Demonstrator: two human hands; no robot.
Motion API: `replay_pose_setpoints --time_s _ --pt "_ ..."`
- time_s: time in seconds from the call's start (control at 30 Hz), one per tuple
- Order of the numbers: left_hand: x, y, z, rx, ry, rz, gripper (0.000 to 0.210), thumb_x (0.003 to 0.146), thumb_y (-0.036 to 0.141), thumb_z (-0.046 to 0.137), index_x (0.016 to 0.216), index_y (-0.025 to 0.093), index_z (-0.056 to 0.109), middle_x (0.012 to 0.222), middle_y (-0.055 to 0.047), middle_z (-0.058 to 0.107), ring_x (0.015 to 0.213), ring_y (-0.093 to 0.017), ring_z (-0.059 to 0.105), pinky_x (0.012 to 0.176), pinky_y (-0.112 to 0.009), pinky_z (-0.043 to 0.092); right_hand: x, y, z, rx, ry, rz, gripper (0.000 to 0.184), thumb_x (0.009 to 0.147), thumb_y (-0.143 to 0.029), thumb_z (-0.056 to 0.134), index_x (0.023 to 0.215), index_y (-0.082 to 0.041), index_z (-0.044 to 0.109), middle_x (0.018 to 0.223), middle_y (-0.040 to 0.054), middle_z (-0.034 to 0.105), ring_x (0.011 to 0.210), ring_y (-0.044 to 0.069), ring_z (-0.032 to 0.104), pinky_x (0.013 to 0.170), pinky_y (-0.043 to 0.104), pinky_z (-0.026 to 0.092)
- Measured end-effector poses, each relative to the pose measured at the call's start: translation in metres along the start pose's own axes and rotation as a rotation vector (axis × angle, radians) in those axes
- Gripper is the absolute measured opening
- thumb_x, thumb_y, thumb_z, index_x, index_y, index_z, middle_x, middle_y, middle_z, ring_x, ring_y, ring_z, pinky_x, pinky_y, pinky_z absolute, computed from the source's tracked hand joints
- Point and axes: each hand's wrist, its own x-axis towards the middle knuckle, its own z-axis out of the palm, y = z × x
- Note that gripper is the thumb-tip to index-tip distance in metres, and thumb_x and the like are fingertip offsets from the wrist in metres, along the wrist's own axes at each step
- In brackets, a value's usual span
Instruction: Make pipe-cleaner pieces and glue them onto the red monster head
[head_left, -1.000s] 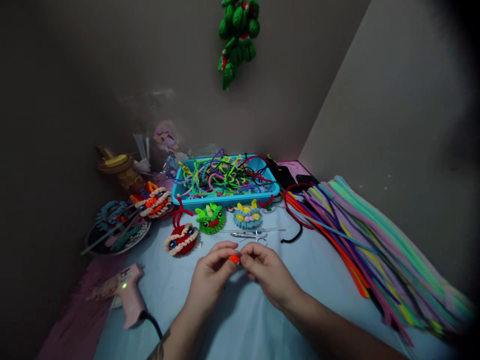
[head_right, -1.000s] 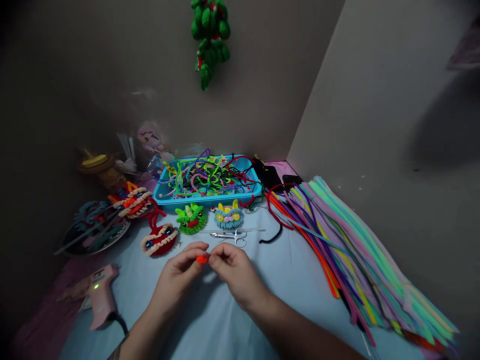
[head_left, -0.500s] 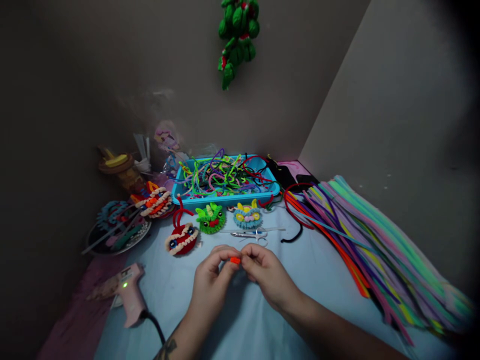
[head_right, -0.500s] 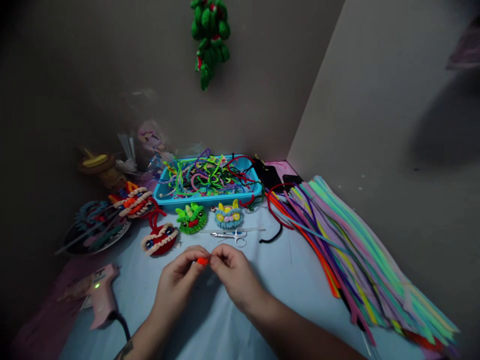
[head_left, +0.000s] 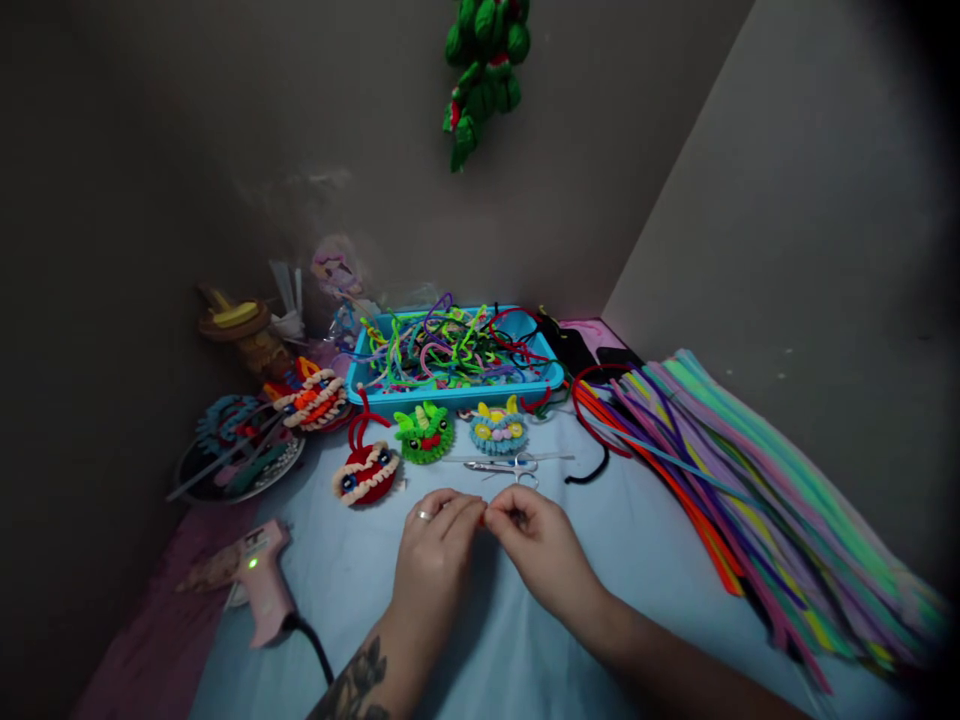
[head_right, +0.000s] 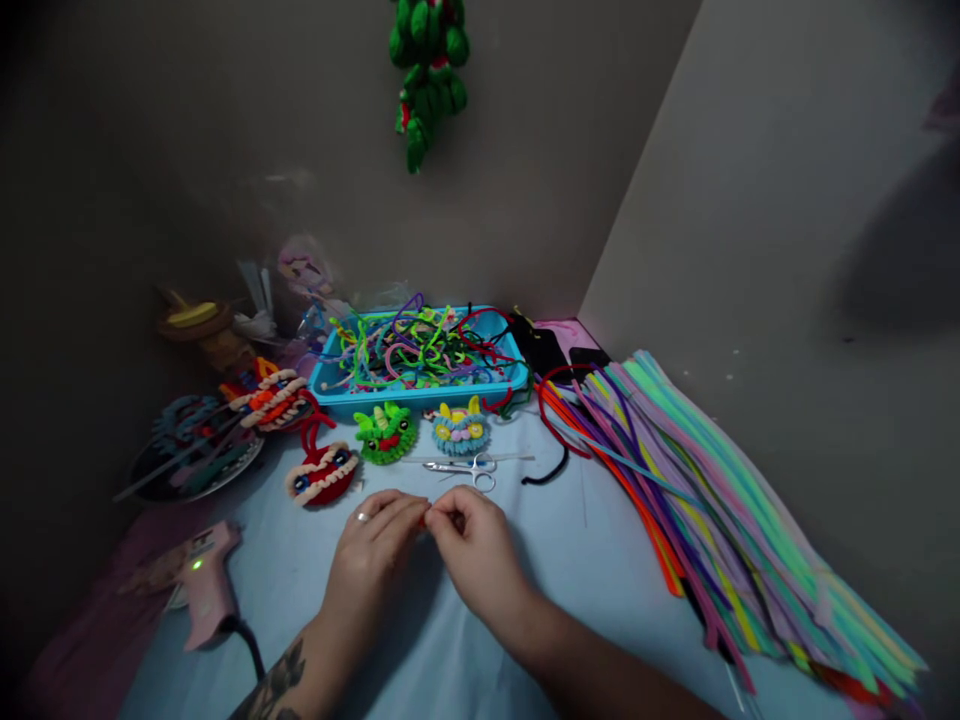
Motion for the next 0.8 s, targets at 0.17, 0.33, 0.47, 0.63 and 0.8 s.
replay_pose_setpoints --time_s 0.17,0.33,0.47,0.63,0.8 --pt "-0.002 -0.001 -0.001 -0.287 -0.011 -0.265 0.024 0.083 0.014 0.054 0.101 0.019 0.07 0.093 -0.008 0.074 0.08 -0.018 0.069 0.071 -0.029 0.056 0.002 0.002 0.001 0.255 -0.107 0.031 0.018 0.079 -0.035 0.061 0.071 -0.018 0.062 0.068 0.001 0.062 0.068 0.016 0.055 0.067 0.029 0.042" --pt "0.009 0.004 -0.009 -0.593 -0.036 -0.562 0.023 0.079 0.027 0.063 0.097 0.019 0.073 0.091 -0.008 0.074 0.082 -0.02 0.068 0.073 -0.03 0.055 0.002 0.0 -0.007 0.267 -0.115 -0.113 0.011 0.077 -0.031 0.066 0.079 -0.021 0.066 0.08 0.002 0.062 0.077 0.017 0.056 0.07 0.028 0.043" --pt "0.012 0.004 -0.011 -0.753 -0.155 -0.62 0.027 0.078 0.033 0.064 0.098 0.018 0.073 0.089 -0.009 0.073 0.076 -0.018 0.065 0.067 -0.028 0.053 0.003 -0.003 -0.011 0.139 -0.05 -0.272 0.005 0.077 -0.022 0.064 0.072 -0.022 0.063 0.074 0.0007 0.055 0.074 0.016 0.053 0.065 0.027 0.04" --pt "0.01 0.004 -0.012 -0.827 -0.267 -0.592 0.029 0.078 0.033 0.064 0.103 0.02 0.072 0.084 -0.007 0.071 0.076 -0.017 0.062 0.07 -0.028 0.049 0.008 -0.001 -0.014 0.238 -0.099 -0.275 0.007 0.075 -0.021 0.066 0.076 -0.023 0.06 0.081 0.0002 0.049 0.078 0.016 0.049 0.068 0.027 0.039" --pt "0.01 0.003 -0.013 -0.995 -0.29 -0.732 0.06 0.07 0.039 0.072 0.124 0.017 0.058 0.068 -0.001 0.064 0.058 -0.01 0.053 0.057 -0.022 0.042 0.013 0.002 -0.023 0.234 -0.295 -0.216 0.009 0.076 -0.029 0.068 0.084 -0.025 0.068 0.097 0.0026 0.047 0.089 0.017 0.05 0.075 0.028 0.04"
